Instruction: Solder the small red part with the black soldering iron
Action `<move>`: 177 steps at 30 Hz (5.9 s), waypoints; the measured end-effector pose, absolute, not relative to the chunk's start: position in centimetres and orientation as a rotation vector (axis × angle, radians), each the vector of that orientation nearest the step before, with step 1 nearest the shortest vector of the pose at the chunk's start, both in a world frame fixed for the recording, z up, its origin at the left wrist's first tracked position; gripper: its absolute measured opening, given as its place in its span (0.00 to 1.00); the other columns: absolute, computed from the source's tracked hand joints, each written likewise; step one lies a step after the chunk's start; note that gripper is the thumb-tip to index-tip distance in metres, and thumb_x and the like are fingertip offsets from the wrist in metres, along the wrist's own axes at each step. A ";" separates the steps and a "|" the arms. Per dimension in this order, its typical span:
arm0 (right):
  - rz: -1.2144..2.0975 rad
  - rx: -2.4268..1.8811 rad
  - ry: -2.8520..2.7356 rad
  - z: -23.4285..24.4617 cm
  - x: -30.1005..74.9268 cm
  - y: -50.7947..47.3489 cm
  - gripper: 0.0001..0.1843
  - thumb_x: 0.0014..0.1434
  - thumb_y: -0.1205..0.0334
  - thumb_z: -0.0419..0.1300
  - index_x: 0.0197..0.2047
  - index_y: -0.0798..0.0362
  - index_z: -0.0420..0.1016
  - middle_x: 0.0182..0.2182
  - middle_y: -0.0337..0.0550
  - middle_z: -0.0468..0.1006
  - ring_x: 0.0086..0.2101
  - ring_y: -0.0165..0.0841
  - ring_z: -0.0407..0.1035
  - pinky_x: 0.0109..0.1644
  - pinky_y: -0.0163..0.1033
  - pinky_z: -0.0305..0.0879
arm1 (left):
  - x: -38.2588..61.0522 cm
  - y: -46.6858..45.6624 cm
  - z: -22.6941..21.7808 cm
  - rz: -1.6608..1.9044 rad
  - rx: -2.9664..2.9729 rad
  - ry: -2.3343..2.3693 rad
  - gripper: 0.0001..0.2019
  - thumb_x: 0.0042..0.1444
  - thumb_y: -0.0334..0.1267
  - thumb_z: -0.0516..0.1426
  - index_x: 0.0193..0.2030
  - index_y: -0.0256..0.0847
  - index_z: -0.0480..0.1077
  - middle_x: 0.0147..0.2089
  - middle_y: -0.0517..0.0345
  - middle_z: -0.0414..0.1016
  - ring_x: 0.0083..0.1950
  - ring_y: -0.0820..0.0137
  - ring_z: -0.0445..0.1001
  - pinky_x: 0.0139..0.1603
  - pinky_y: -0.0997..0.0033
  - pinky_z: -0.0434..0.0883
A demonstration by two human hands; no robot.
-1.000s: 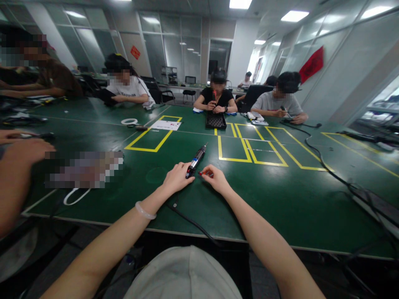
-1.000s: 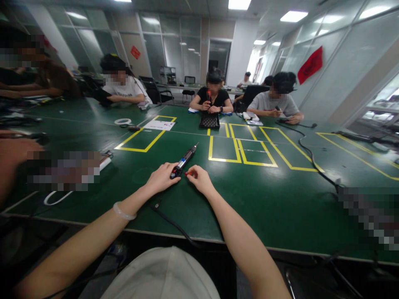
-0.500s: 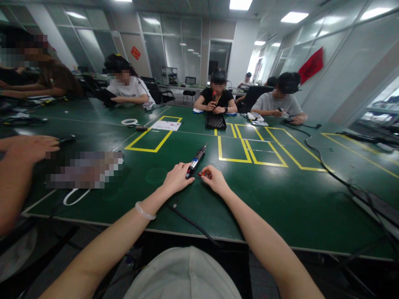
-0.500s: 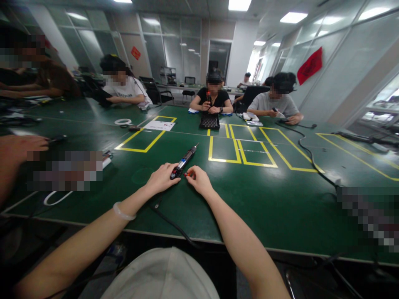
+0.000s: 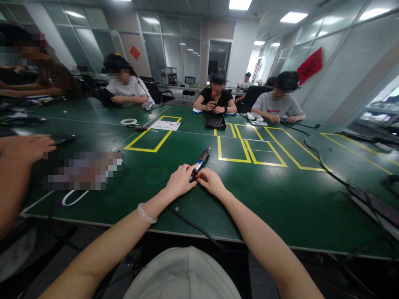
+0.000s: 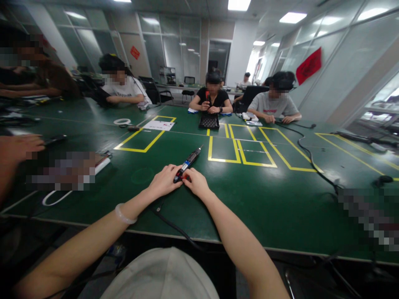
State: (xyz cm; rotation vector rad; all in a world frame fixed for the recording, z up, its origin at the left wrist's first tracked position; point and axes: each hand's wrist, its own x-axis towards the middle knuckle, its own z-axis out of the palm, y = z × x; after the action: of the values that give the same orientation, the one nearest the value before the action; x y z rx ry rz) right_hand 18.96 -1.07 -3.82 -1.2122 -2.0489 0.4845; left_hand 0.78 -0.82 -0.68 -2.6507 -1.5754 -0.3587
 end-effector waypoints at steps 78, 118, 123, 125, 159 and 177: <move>0.555 -1.177 -1.979 -3.8 20.0 -1.1 0.07 0.60 0.70 0.57 0.40 0.52 0.75 0.33 0.39 0.74 0.33 0.30 0.67 0.39 0.35 0.62 | -13.1 8.0 0.0 -0.230 -1.939 -2.196 0.22 0.62 0.47 0.49 0.58 0.34 0.63 0.53 0.36 0.69 0.50 0.49 0.72 0.45 0.53 0.70; 1.194 -0.983 -1.556 -4.8 20.1 0.1 0.12 0.61 0.52 0.56 0.37 0.53 0.68 0.25 0.37 0.75 0.21 0.26 0.67 0.26 0.32 0.61 | 1.0 1.1 -0.7 -0.995 -3.506 -1.326 0.29 0.66 0.48 0.48 0.70 0.38 0.54 0.40 0.56 0.73 0.38 0.70 0.71 0.41 0.71 0.67; 1.284 -0.962 -1.555 -4.4 20.1 -0.1 0.17 0.59 0.46 0.59 0.35 0.54 0.68 0.23 0.38 0.75 0.22 0.26 0.68 0.25 0.31 0.61 | 0.5 0.7 -0.8 -0.846 -3.451 -1.235 0.29 0.67 0.46 0.48 0.72 0.43 0.49 0.40 0.58 0.72 0.39 0.70 0.71 0.43 0.70 0.67; 1.275 -0.962 -1.557 -4.4 20.1 -0.2 0.18 0.57 0.45 0.61 0.34 0.54 0.68 0.22 0.38 0.74 0.22 0.27 0.68 0.25 0.31 0.61 | 0.6 0.5 -0.9 -0.725 -3.338 -1.208 0.29 0.67 0.46 0.48 0.72 0.46 0.49 0.42 0.56 0.73 0.42 0.67 0.72 0.44 0.69 0.67; 1.072 -1.077 -1.667 -4.5 20.5 -0.2 0.13 0.51 0.63 0.63 0.42 0.55 0.70 0.32 0.38 0.75 0.23 0.24 0.64 0.27 0.31 0.60 | -11.1 7.4 -0.5 -0.393 -1.910 -2.324 0.29 0.61 0.49 0.49 0.62 0.30 0.61 0.61 0.29 0.66 0.58 0.43 0.67 0.53 0.47 0.66; 1.019 -1.121 -1.733 -4.6 20.6 0.0 0.11 0.53 0.61 0.64 0.39 0.55 0.72 0.27 0.36 0.73 0.24 0.25 0.63 0.29 0.32 0.58 | -11.4 7.5 0.3 -0.235 -2.117 -2.365 0.32 0.58 0.54 0.49 0.64 0.38 0.61 0.55 0.34 0.69 0.54 0.45 0.72 0.47 0.50 0.70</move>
State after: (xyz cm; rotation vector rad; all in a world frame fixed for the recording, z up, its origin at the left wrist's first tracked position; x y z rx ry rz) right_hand 20.59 0.00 -4.57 -1.1213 -1.7330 1.0192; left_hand -11.39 7.52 0.31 -2.1170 -2.3655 -0.2352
